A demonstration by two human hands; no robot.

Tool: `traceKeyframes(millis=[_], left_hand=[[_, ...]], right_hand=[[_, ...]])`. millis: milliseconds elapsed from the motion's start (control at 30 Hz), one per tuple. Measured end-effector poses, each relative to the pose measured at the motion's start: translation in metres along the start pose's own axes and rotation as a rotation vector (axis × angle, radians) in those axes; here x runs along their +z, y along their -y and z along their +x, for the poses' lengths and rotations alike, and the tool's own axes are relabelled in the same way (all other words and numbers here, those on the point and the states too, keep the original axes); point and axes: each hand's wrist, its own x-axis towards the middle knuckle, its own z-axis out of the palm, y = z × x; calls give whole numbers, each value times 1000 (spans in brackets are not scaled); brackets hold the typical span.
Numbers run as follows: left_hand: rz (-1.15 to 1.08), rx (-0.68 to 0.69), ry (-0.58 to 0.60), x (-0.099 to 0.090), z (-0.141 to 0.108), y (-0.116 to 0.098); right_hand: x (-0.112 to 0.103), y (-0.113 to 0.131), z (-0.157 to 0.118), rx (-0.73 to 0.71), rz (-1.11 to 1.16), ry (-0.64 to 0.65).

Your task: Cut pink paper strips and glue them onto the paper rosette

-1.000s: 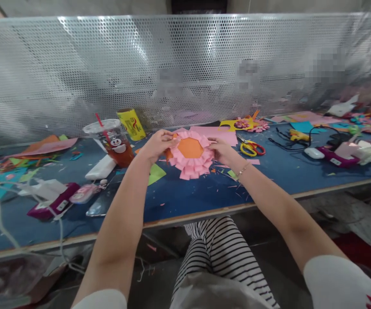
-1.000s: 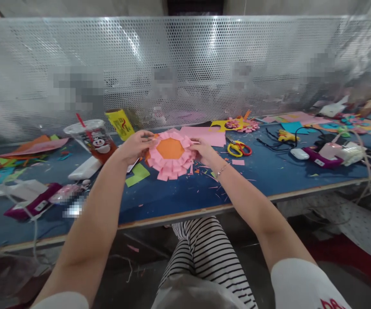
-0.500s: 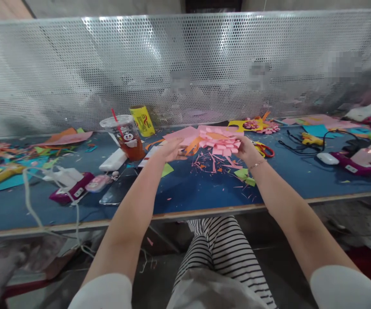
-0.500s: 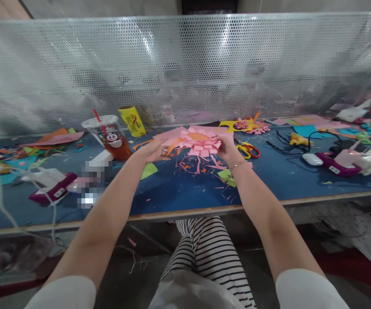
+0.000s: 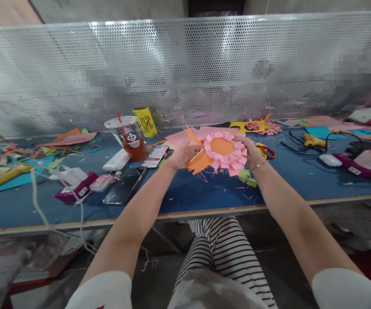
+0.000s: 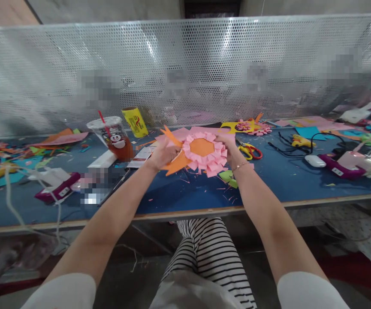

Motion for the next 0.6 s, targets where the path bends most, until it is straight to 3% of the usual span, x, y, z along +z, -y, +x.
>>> traceKeyframes(millis=[100, 300, 600], left_hand=[[-20, -15, 11, -2, 0, 1], [22, -165, 199, -6, -2, -5], [-35, -318, 258, -18, 0, -6]], right_hand=[[-8, -3, 8, 52, 34, 44], [-27, -11, 19, -38, -85, -197], [-44, -19, 34, 38, -323, -117]])
